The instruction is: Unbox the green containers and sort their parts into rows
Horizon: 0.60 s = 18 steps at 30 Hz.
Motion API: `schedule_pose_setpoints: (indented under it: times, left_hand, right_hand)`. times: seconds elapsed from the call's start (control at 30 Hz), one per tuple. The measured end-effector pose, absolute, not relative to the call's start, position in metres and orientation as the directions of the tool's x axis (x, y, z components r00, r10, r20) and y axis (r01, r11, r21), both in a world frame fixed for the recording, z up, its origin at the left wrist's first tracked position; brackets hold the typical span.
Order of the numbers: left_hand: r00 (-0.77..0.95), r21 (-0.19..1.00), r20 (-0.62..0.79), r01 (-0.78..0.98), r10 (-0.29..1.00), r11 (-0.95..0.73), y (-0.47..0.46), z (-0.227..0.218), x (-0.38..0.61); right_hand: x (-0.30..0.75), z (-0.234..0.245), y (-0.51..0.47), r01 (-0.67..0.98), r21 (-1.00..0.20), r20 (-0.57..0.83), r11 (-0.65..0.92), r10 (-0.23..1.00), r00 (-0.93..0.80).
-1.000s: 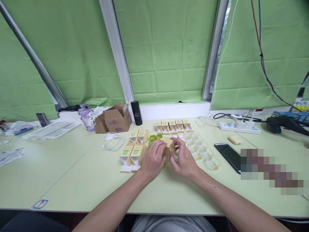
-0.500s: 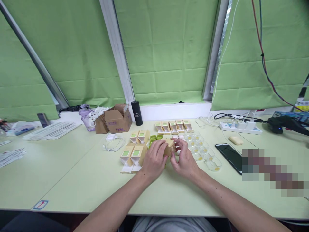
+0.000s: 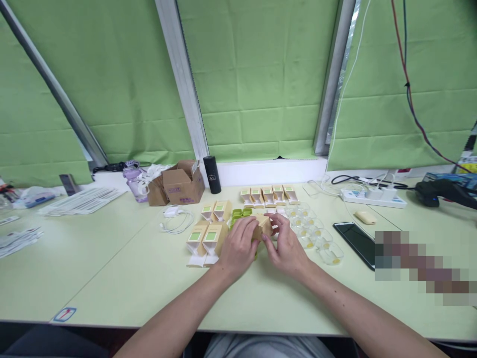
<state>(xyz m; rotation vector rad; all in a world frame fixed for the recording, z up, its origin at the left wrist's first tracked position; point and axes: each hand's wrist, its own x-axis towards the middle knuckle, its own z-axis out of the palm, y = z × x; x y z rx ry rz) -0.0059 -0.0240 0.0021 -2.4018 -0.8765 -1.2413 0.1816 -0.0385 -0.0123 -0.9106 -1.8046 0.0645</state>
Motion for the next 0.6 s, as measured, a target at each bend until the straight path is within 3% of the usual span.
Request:
schedule_pose_setpoints:
  times: [0.37,0.6]
  left_hand:
    - [0.445,0.093,0.78,0.613,0.44,-0.785,-0.024,0.001,-0.007]
    - [0.345,0.295,0.75,0.59,0.565,-0.752,-0.024,0.001,-0.007]
  right_hand:
    - [0.181,-0.012,-0.037,0.542,-0.451,0.799,0.709,0.591,-0.109]
    - [0.194,-0.003,-0.034,0.437,-0.584,0.744,0.685,0.667,-0.051]
